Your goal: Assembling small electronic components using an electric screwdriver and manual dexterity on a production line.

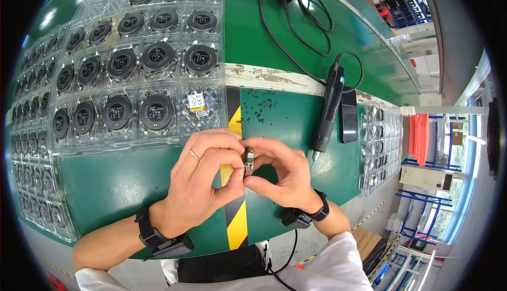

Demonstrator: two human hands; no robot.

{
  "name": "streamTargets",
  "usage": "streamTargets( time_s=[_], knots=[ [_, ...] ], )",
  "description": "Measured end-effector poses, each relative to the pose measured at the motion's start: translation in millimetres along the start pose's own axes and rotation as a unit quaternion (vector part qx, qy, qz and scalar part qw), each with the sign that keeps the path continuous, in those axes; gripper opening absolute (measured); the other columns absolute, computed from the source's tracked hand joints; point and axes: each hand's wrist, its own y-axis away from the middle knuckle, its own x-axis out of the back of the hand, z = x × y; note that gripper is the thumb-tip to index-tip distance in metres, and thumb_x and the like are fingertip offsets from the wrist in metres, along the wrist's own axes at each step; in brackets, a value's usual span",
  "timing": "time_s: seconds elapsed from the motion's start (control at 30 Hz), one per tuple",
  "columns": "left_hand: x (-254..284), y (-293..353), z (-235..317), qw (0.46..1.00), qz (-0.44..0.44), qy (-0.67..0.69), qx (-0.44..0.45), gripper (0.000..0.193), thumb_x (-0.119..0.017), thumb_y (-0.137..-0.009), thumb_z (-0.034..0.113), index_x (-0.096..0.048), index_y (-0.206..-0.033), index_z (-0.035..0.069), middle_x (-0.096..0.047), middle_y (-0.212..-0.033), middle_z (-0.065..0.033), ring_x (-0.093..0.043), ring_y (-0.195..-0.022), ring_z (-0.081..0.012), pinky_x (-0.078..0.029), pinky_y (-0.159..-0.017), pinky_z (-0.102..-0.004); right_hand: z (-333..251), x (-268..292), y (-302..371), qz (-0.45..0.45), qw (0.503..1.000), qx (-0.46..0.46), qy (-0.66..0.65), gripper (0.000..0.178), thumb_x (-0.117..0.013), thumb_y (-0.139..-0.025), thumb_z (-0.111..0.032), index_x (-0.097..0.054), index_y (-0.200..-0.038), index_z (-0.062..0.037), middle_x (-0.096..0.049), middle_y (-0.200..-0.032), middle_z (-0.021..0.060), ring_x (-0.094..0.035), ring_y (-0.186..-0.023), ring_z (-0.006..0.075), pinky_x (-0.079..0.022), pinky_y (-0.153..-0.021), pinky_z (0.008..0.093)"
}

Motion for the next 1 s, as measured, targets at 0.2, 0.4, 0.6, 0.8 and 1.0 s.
streamTargets(
  time_s=[0.2,0.4,0.6,0.8,1.0],
  knots=[
    [1.4,1.5,-0.9,0.998,0.004,0.047,0.033,0.019,-0.068,-0.082,-0.007,-0.059,-0.097,0.003,-0.061,-0.108,-0.0139,-0.067,-0.105,-0.0303,-0.056,-0.090,-0.0391,-6.0,-4.0,-2.2,0.031,0.998,0.033,-0.047,0.061,-0.082,-0.085,-0.005,-0.055,-0.139,0.0083,-0.069,-0.126,0.0207,-0.071,-0.106,0.0226,-0.059,-0.091,0.0349],
    [0.3,0.3,-1.8,0.999,0.004,0.049,0.016,0.028,-0.073,-0.075,-0.008,-0.060,-0.096,0.005,-0.064,-0.107,-0.0108,-0.066,-0.098,-0.0289,-0.055,-0.082,-0.0380,-6.3,5.3,0.6,-0.003,0.997,0.036,-0.063,0.066,-0.077,-0.086,-0.008,-0.045,-0.142,0.0073,-0.064,-0.133,0.0257,-0.067,-0.118,0.0283,-0.053,-0.103,0.0419],
    [3.6,1.0,1.7,0.997,-0.010,0.065,0.034,0.025,-0.071,-0.079,-0.009,-0.063,-0.100,0.003,-0.064,-0.109,-0.0138,-0.067,-0.100,-0.0282,-0.055,-0.086,-0.0370,-5.5,5.5,3.4,-0.026,0.994,0.049,-0.098,0.074,-0.076,-0.084,-0.007,-0.034,-0.144,0.0027,-0.062,-0.137,0.0262,-0.063,-0.126,0.0297,-0.047,-0.111,0.0446],
    [2.7,-0.6,1.3,0.998,-0.014,0.058,0.031,0.023,-0.071,-0.080,-0.009,-0.067,-0.100,0.002,-0.065,-0.107,-0.0130,-0.067,-0.100,-0.0273,-0.054,-0.087,-0.0364,-1.4,4.8,-0.1,-0.029,0.994,0.096,-0.034,0.075,-0.079,-0.083,0.000,-0.038,-0.146,0.0000,-0.065,-0.137,0.0192,-0.071,-0.108,0.0241,-0.057,-0.092,0.0354],
    [1.5,-2.2,-1.0,0.999,-0.006,0.046,0.006,0.023,-0.073,-0.078,-0.010,-0.066,-0.096,0.003,-0.066,-0.102,-0.0098,-0.067,-0.097,-0.0271,-0.053,-0.084,-0.0365,-8.1,8.7,4.5,-0.057,0.998,0.027,-0.004,0.079,-0.081,-0.078,-0.002,-0.038,-0.144,0.0023,-0.064,-0.137,0.0202,-0.062,-0.124,0.0238,-0.049,-0.104,0.0386]
  ],
)
